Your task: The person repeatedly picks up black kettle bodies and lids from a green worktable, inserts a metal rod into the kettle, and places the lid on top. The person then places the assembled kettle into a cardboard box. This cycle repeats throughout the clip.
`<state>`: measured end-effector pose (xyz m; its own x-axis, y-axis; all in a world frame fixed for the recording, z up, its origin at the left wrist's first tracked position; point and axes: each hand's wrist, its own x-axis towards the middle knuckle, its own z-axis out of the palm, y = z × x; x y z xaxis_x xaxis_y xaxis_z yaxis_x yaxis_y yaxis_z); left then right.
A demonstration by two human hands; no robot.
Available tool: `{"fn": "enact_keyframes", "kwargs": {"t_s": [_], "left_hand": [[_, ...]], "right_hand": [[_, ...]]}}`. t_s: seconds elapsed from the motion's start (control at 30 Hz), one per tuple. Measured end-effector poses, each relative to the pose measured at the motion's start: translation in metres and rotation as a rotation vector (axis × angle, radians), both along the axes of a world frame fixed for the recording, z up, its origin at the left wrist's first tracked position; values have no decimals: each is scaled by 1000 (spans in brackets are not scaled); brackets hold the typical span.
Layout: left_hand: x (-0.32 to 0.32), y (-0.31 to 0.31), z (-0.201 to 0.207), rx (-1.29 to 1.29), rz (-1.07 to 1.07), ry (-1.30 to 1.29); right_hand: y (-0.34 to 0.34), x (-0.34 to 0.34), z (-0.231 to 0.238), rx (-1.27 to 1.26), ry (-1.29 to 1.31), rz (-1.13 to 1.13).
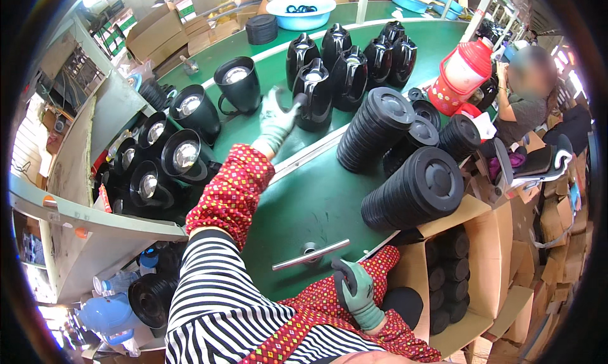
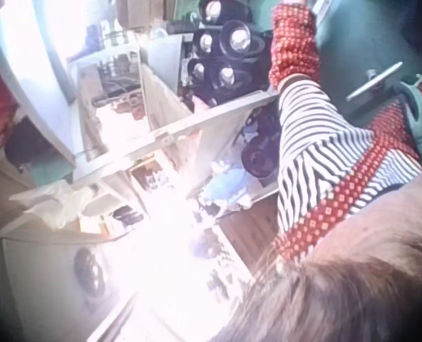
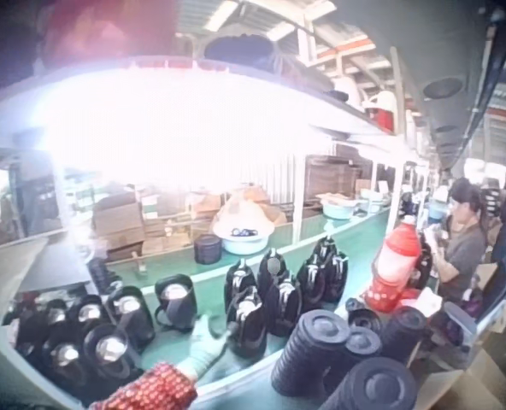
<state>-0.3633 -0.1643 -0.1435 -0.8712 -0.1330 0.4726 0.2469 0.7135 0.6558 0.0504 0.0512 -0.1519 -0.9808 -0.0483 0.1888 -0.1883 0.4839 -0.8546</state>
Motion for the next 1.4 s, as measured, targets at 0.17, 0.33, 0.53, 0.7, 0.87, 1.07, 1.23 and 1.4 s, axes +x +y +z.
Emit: {"fn": "enact_keyframes", "kwargs": {"t_s": [0.17, 0.33, 0.53, 0.7, 0.87, 1.07, 1.23, 1.4], "left_hand": [[-41, -74, 29, -249, 355, -56], [-70, -134, 8, -505, 309, -124], [19, -101, 30, -390, 159, -60], [184, -89, 112, -336, -329, 113], [305, -68, 183, -449, -808, 24], [366, -49, 197, -390, -1222, 11], [350, -39, 132, 150, -914, 148], [373, 0, 55, 584, -1194, -184]], "right_hand": [[-3, -4, 5, -3, 1, 44], [-5, -7, 1, -18, 45, 34], [-1, -1, -11, -69, -47, 11], [6, -28, 5, -416, -112, 35], [5, -63, 144, -890, -457, 54], [30, 3, 169, -779, -563, 276], [77, 85, 121, -818, -277, 35], [95, 99, 77, -695, -338, 90]]}}
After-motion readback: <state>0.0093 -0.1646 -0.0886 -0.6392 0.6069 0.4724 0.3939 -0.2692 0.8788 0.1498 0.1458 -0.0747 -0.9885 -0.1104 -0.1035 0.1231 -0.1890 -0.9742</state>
